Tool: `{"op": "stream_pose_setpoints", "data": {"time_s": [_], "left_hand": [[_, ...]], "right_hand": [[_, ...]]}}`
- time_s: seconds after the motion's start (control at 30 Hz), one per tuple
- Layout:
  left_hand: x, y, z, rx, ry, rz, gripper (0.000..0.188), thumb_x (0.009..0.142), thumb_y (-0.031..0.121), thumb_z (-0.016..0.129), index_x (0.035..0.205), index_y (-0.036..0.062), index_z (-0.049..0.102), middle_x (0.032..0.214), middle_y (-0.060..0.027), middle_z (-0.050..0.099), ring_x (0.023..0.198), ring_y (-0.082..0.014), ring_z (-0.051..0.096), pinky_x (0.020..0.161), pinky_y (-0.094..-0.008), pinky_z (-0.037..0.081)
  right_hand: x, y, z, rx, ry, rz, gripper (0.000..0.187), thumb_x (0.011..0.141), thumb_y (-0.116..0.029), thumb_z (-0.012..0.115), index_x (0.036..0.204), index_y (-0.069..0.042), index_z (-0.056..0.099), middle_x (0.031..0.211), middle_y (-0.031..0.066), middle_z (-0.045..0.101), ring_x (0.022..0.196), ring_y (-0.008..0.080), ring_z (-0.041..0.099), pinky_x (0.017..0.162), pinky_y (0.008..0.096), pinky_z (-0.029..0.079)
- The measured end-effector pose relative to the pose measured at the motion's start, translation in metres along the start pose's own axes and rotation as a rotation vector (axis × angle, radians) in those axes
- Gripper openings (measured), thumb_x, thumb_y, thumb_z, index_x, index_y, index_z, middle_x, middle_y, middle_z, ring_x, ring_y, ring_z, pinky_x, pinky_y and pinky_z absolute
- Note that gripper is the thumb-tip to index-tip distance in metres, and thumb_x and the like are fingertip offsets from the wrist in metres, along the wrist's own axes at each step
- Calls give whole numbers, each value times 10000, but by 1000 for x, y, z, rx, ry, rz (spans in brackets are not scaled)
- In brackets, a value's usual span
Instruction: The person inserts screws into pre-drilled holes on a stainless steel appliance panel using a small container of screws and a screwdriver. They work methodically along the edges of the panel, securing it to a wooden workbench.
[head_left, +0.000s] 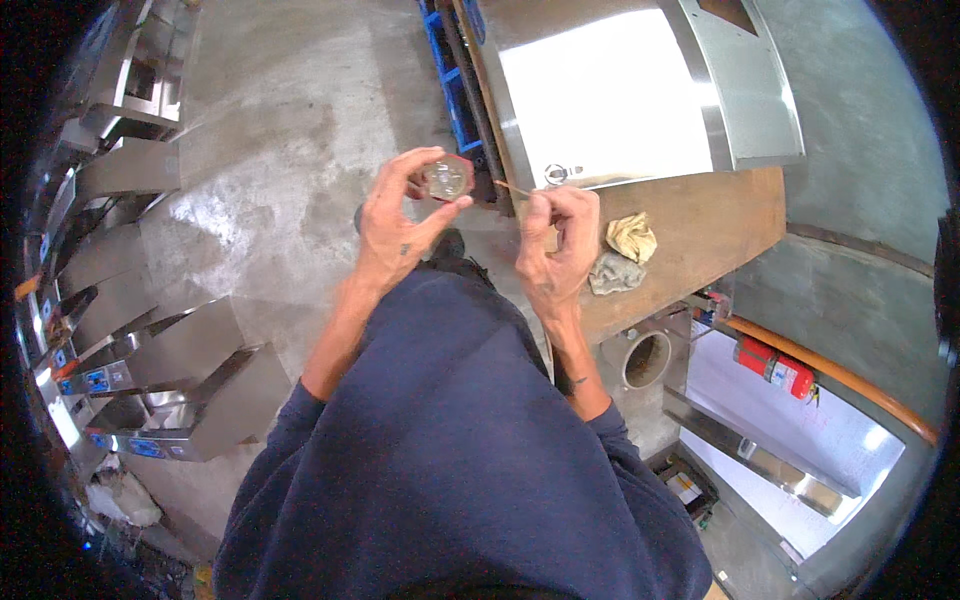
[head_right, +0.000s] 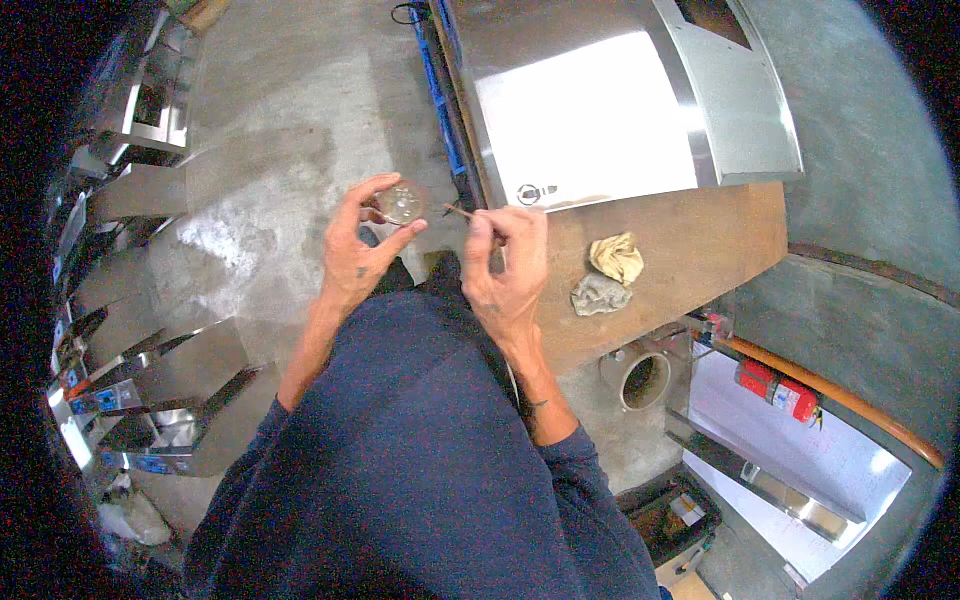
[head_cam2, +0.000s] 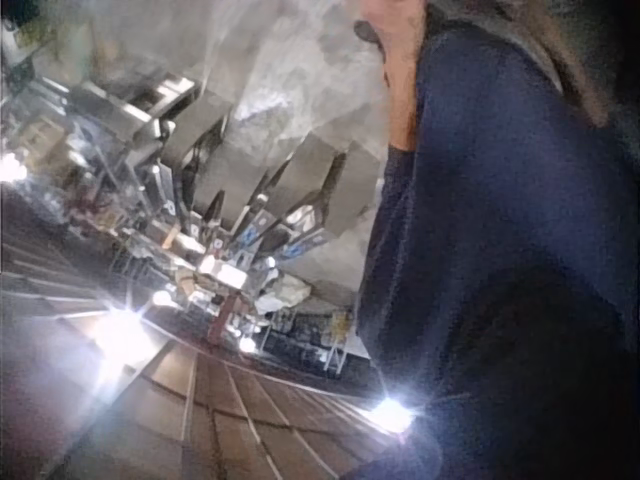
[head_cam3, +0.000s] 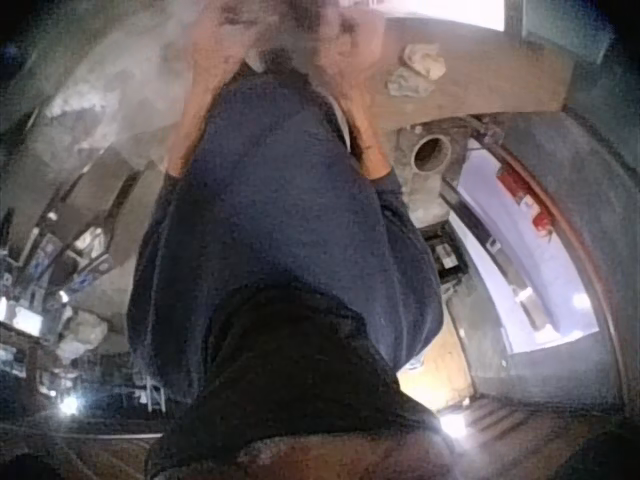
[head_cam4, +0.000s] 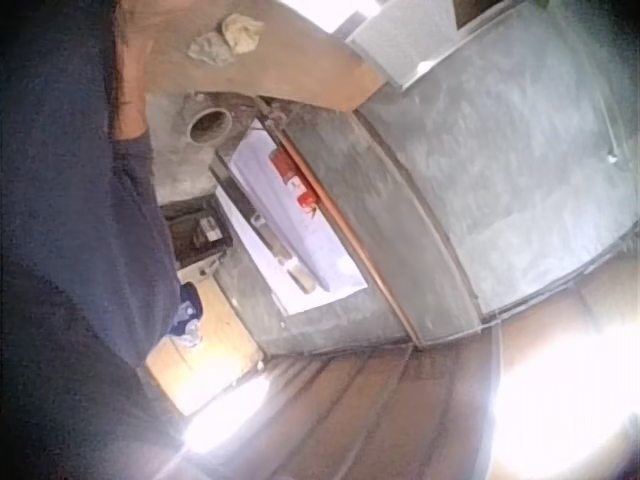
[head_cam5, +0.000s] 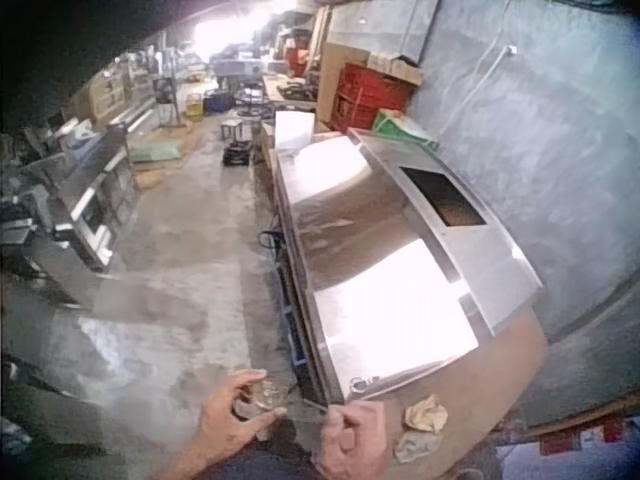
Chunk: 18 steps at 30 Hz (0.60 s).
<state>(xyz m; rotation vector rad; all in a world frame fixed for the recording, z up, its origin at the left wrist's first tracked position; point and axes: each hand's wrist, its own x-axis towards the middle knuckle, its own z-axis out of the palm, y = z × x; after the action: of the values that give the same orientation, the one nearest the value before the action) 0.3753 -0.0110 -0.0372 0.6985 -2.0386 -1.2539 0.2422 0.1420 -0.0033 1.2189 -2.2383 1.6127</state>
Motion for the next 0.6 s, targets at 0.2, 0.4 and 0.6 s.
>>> {"op": "stream_pose_setpoints", "data": {"time_s": [0.2,0.4,0.6], "left_hand": [[2,8,0,28,-75,105,650,822,57,917,1414,115,655,1450,-96,667,1262,-289,659,931,-390,615],[-3,6,-2,42,-80,144,655,816,43,913,1412,114,653,1460,-100,659,1267,-292,658,950,-387,613],[-7,5,1,42,-52,89,631,828,113,938,1397,118,665,1426,-91,679,1173,-260,676,919,-376,604]], "right_hand": [[9,-18,16,-166,-171,-92,216,941,-46,822,1138,-31,734,1025,166,598,845,311,642,719,409,552],[6,-13,19,-185,-216,-102,206,943,-63,828,1127,-31,739,1020,158,593,873,298,626,711,406,544],[1,-13,9,-1,-47,100,117,1017,-82,753,1092,-5,707,1046,115,603,877,217,592,760,361,520]]}}
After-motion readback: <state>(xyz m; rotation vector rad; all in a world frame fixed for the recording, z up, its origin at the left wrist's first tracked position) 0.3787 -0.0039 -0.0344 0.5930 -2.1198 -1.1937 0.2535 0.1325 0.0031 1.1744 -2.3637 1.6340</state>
